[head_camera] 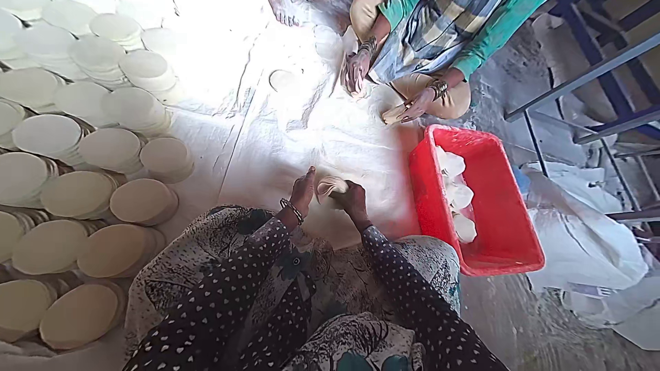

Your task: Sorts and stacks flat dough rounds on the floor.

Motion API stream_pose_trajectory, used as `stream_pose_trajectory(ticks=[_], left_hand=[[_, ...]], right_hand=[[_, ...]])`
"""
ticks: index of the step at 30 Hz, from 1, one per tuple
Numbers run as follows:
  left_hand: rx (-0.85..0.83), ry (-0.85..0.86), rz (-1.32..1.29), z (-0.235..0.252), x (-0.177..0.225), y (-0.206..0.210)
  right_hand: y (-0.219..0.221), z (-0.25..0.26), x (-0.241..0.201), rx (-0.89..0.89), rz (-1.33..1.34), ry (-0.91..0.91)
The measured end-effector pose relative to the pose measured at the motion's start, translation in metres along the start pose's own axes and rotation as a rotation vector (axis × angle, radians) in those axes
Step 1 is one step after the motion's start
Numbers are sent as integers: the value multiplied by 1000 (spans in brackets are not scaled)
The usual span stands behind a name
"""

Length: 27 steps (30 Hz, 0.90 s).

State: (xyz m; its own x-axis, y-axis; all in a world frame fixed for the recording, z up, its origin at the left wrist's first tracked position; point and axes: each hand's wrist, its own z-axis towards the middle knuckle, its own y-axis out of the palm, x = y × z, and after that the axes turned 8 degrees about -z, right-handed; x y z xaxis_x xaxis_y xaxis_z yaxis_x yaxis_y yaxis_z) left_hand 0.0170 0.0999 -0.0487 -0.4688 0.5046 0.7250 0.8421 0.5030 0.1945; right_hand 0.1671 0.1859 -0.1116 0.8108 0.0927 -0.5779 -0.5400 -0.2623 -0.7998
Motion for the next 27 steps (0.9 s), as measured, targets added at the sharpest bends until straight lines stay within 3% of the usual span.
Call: stream_pose_trajectory(ticks=[2,5,9,13,17,21,24,27], left_hand=[[26,1,18,2,-1,-2],[47,48,33,1,1,-7],[54,46,71,3,-3,-1],[54,80,41,3,3,-4],[41,42,21,5,-2,-1],[33,51,-49,5,3,-3],[23,-11,-105,3,2,0],[15,-5,-144,4,6,3]], right_hand=[[9,0,-4,21,-112,-67],[4,-21,-13,181,-64,-99],[8,-12,-18,19,-112,33],[9,-23,-12,196,67,-110],[7,-24,-17,20,-38,-34],[9,-26,-15,172,135,-130],[12,-27,-18,51,43,9],[15,-20,-17,100,145,-90]])
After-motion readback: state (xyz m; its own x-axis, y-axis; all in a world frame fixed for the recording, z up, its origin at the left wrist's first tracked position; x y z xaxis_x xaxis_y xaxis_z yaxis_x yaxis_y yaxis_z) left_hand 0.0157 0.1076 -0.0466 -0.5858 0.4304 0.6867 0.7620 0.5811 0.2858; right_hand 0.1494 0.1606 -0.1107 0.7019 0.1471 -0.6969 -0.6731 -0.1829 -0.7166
